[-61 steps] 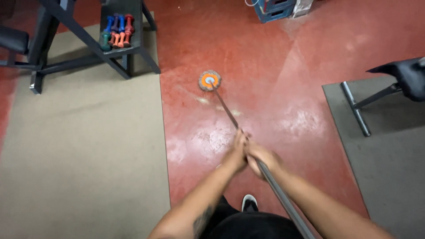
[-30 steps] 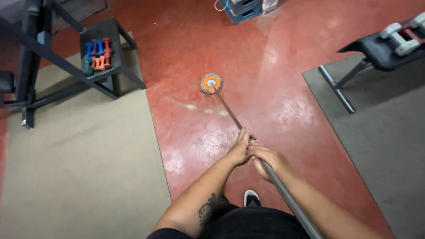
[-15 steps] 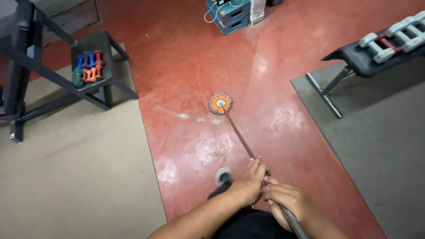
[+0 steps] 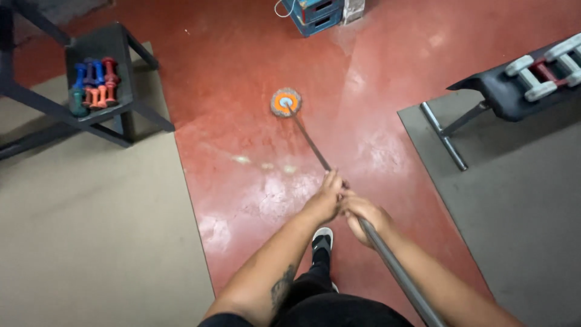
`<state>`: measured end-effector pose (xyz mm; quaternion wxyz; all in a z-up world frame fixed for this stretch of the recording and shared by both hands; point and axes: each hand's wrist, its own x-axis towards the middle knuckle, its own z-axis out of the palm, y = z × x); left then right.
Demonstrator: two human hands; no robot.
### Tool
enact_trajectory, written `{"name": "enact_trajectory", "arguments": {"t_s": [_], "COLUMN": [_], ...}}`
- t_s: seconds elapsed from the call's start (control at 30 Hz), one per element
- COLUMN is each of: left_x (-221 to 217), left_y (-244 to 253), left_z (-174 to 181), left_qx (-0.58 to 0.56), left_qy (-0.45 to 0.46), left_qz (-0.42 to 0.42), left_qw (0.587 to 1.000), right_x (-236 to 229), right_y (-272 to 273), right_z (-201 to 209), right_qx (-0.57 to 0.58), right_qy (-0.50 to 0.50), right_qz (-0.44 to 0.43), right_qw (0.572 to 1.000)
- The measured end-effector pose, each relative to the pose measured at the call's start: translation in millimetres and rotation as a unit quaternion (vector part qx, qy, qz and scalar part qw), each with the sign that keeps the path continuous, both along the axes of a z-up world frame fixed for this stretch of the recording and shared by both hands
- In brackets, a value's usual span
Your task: The person is mopping the red floor in a gym environment using a standard mop.
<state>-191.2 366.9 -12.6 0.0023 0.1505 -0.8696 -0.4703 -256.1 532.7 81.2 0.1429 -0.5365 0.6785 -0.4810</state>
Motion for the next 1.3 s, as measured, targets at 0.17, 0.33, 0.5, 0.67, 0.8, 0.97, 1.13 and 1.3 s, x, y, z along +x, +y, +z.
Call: {"name": "enact_trajectory", "arguments": {"t_s": [0.17, 0.33, 0.5, 0.67, 0.8, 0.97, 1.13, 1.3], "left_x": [-40.5, -42.7, -17.9, -51.8, -90.5, -100.6, -59.9, -58.4], "left_y": [-31.4, 11.9, 30.7, -10.2, -49.2, -55.0, -7.9, 0.0], "left_z": [19.0, 10.1, 105.5, 84.6, 26.9, 41.5, 83.4, 92.5], "left_qx": [-0.004, -0.035, -0.006, 0.063, -0.031, -0.016, -0.091, -0.061], "left_qy": [0.068, 0.054, 0.137, 0.015, 0.187, 0.054, 0.099, 0.106], "left_qz": [-0.013, -0.059, -0.113, -0.091, -0.088, -0.029, -0.102, -0.110], "left_qw": [0.998, 0.996, 0.984, 0.994, 0.978, 0.998, 0.986, 0.986], "right_x": [-30.3, -23.3, -14.8, -33.0, -56.2, -63.0, -41.8, -44.5], "right_y": [-26.2, 14.0, 29.7, -7.6, -46.0, -44.7, 2.9, 11.9], "right_z": [11.6, 26.4, 105.9, 91.9, 57.7, 55.2, 98.7, 92.5], "right_qx": [0.008, -0.013, -0.034, 0.017, -0.013, 0.040, -0.003, 0.017], "right_qy": [0.018, -0.070, 0.104, 0.014, 0.032, 0.003, 0.091, 0.063], "right_qz": [-0.030, -0.065, -0.040, -0.048, -0.091, -0.094, -0.028, -0.001], "right_qw": [0.999, 0.995, 0.993, 0.999, 0.995, 0.995, 0.995, 0.998]}}
